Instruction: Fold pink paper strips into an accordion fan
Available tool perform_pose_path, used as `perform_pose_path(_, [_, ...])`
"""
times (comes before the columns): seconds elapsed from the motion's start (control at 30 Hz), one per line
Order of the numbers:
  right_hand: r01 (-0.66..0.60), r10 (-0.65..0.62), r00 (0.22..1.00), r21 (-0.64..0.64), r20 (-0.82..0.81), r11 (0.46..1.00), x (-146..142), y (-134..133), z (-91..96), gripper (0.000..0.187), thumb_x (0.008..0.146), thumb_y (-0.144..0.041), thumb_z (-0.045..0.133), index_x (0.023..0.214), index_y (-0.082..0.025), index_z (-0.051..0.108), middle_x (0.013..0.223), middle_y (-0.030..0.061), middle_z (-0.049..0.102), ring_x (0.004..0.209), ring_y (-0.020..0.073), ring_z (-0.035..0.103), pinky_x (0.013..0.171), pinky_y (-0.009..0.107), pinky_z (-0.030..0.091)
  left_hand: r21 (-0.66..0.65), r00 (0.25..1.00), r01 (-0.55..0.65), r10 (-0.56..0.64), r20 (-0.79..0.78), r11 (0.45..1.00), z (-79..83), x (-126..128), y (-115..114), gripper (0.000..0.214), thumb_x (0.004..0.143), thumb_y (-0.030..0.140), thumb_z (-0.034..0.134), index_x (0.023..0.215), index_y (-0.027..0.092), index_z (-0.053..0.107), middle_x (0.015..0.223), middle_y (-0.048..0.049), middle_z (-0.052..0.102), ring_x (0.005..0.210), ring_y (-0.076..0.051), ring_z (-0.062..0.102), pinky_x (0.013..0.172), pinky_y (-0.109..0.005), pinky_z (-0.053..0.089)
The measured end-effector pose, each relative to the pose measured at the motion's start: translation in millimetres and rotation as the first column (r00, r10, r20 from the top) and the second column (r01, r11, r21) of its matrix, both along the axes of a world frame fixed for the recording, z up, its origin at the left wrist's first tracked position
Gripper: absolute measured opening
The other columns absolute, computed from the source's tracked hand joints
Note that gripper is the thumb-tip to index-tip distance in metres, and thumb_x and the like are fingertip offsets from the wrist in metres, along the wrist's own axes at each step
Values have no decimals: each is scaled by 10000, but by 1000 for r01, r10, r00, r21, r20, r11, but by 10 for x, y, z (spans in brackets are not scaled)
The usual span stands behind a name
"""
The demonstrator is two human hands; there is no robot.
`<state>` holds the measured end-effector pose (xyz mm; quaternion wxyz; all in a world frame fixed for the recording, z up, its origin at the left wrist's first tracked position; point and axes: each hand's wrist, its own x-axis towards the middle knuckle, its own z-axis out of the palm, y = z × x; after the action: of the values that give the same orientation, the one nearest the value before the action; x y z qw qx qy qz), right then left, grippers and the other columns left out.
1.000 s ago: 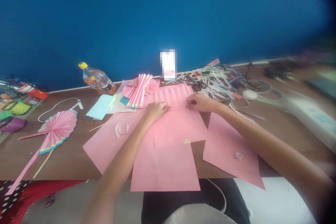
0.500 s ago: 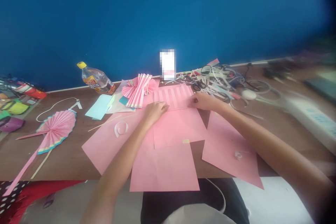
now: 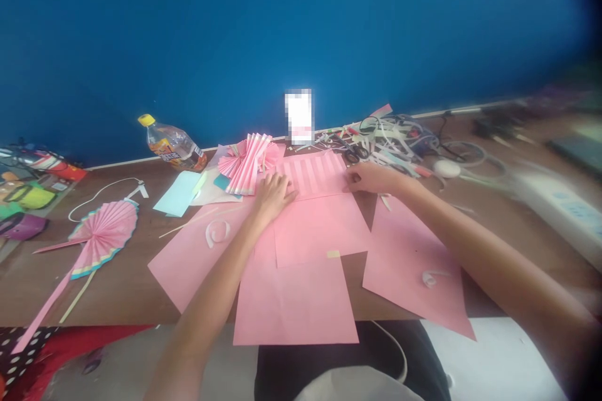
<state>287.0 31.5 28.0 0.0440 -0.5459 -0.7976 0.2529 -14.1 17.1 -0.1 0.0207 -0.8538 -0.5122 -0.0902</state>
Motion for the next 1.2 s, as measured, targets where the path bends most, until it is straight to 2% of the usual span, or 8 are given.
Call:
perform_pose_path(0.07, [-7,7,1000,5,12,1000,20,36,-40,356,718,-458,677,625,-201,449,645,4,526,606,145,474,558,287,267,13,995,95,-95,16,995,0,3,-7,405,958,367,400,1301,170,487,1328,-158,501,1265,-302,418,1030,-451,335])
perform_pose_path(0.13, [-3,3,1000,14,28,1000,32,60,-66,381,705,-490,685,624,-202,449,647,8,531,617,152,480,562,288,265,-5,967,255,-254,18,967,28,42,-19,479,966,191,307,1440,239,353,1503,-113,346,1418,-262,258,1128,-451,244])
perform_pose_path(0.27, [0,-1,999,26,46,1000,38,61,-60,388,708,-497,681,617,-203,446,621,3,517,607,149,472,559,286,260,-143,844,532,-537,3,835,153,170,-6,642,933,59,242,1499,361,222,1605,26,175,1492,-174,88,1200,-408,147])
perform_pose_path(0.5, [-26,26,999,16,21,1000,47,59,-53,354,710,-499,680,642,-203,497,630,2,544,606,151,491,555,284,277,-344,705,646,-705,-75,682,276,274,155,671,916,58,263,1521,334,176,1598,43,178,1483,-130,87,1211,-353,150])
perform_pose_path(0.73, [-3,3,1000,18,2,1000,37,22,-28,365,717,-477,682,621,-201,462,604,4,535,593,143,489,552,277,290,-285,702,659,-705,-97,696,231,62,197,631,944,92,291,1512,352,203,1585,17,237,1478,-136,138,1201,-356,193])
perform_pose_path(0.93, [-10,10,1000,25,12,1000,48,48,-57,361,714,-487,680,623,-205,474,606,4,535,581,145,480,535,287,268,-317,722,633,-686,-87,706,237,-42,182,659,925,48,282,1503,361,233,1592,38,206,1489,-153,72,1205,-413,169])
perform_pose_path(1.03, [-22,21,1000,26,15,999,58,71,-88,340,713,-495,677,641,-209,507,635,5,553,611,153,495,546,290,275,-352,736,639,-677,22,684,171,-38,245,740,851,-26,292,1490,347,282,1585,32,223,1486,-154,118,1193,-427,198])
perform_pose_path(1.2, [-22,21,999,17,27,1000,52,63,-72,323,717,-491,668,652,-207,527,648,9,559,620,154,495,546,288,275,-409,779,628,-532,333,662,116,-44,424,747,699,-85,339,1272,319,596,1465,7,462,1396,-155,365,1143,-420,314])
